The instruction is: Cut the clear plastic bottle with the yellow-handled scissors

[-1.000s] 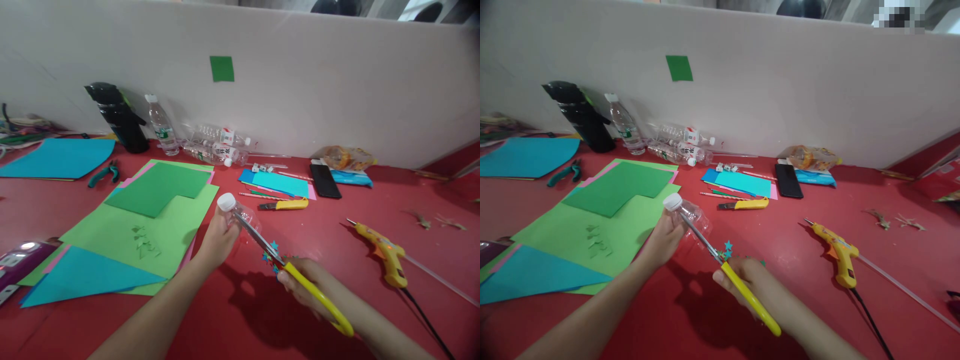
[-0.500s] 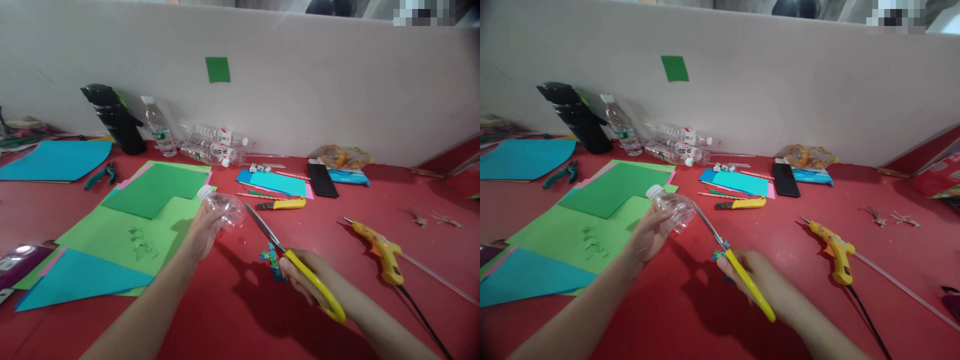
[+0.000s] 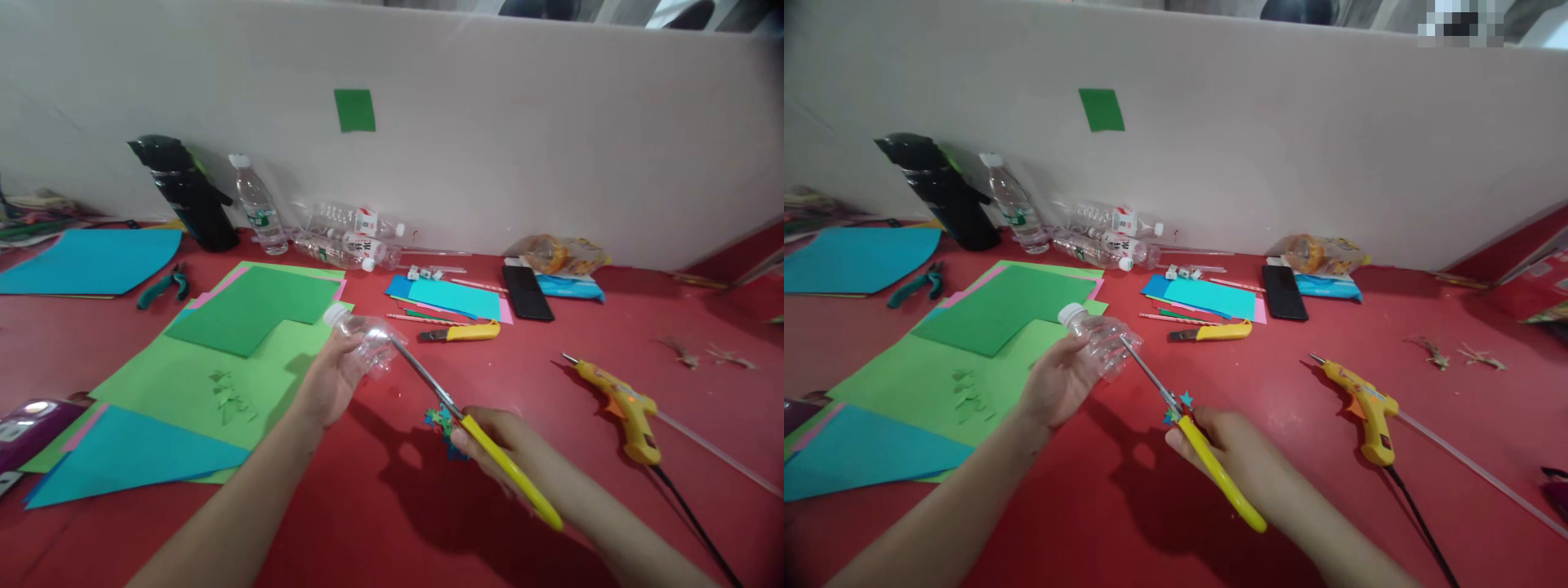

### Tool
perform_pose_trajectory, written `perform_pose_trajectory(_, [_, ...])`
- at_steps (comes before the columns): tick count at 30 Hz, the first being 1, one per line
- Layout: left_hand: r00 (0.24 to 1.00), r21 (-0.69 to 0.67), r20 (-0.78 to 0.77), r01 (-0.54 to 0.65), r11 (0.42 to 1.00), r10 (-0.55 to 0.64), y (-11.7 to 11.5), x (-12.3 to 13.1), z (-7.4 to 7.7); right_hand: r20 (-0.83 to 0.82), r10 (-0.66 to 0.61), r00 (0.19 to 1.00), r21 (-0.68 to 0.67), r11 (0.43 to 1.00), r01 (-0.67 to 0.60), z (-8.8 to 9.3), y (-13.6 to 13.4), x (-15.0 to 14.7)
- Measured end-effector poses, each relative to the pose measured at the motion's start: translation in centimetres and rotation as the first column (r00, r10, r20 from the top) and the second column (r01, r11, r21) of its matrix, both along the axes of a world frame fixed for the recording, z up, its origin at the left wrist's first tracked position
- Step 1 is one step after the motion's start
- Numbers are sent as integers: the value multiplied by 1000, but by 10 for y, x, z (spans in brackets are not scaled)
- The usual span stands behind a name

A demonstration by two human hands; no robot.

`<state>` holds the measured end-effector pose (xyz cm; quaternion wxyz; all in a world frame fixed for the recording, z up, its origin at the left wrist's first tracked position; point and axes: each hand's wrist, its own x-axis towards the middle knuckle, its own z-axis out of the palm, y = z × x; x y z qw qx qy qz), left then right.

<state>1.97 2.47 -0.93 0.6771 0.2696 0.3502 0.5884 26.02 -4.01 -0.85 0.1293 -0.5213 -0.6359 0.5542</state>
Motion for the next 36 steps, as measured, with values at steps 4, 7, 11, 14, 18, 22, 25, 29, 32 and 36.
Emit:
perform_pose_trajectory(4, [1000, 7, 13, -14, 1000, 14, 0, -2, -1, -3, 8, 1000, 39, 999, -8, -1, 0, 0])
perform_pose_trajectory(7, [999, -8, 32, -12, 1000, 12, 0, -3, -1, 3, 22, 1000, 58, 998, -22, -3, 1, 1])
perform_pose_trajectory(11, [999, -32, 20, -33, 999, 33, 0, -2, -1, 14, 25, 1000, 79, 997, -26, -4, 2, 0])
perform_pose_trajectory(14, [998, -36, -12, -58, 998, 57, 1, 0, -1, 30, 55, 998, 99, 993, -58, -4, 1, 1])
perform_pose_trajectory(18, [992, -37, -72, -109, 993, 107, 4, 1, -1, 58, 124, 991, 146, 980, -132, 1, 0, 6])
perform_pose_trajectory(22, [984, -21, -49, -175, 984, 174, 6, 0, 1, 79, 187, 979, 178, 964, -198, 12, 1, 13])
perform_pose_trajectory(25, [984, -2, -30, -174, 985, 174, 5, 0, 1, 97, 196, 976, 171, 963, -210, 17, 1, 13])
perform_pose_trajectory(29, [988, 40, -47, -145, 989, 147, 3, 4, -1, 93, 216, 972, 143, 963, -228, 15, 0, 8])
perform_pose_trajectory(32, [990, 43, -52, -129, 991, 131, 0, 8, -1, 68, 225, 972, 146, 962, -232, 12, -2, 5])
perform_pose_trajectory(36, [992, 27, -13, -129, 991, 129, 0, 8, 2, 69, 217, 974, 154, 962, -226, 12, -4, 6])
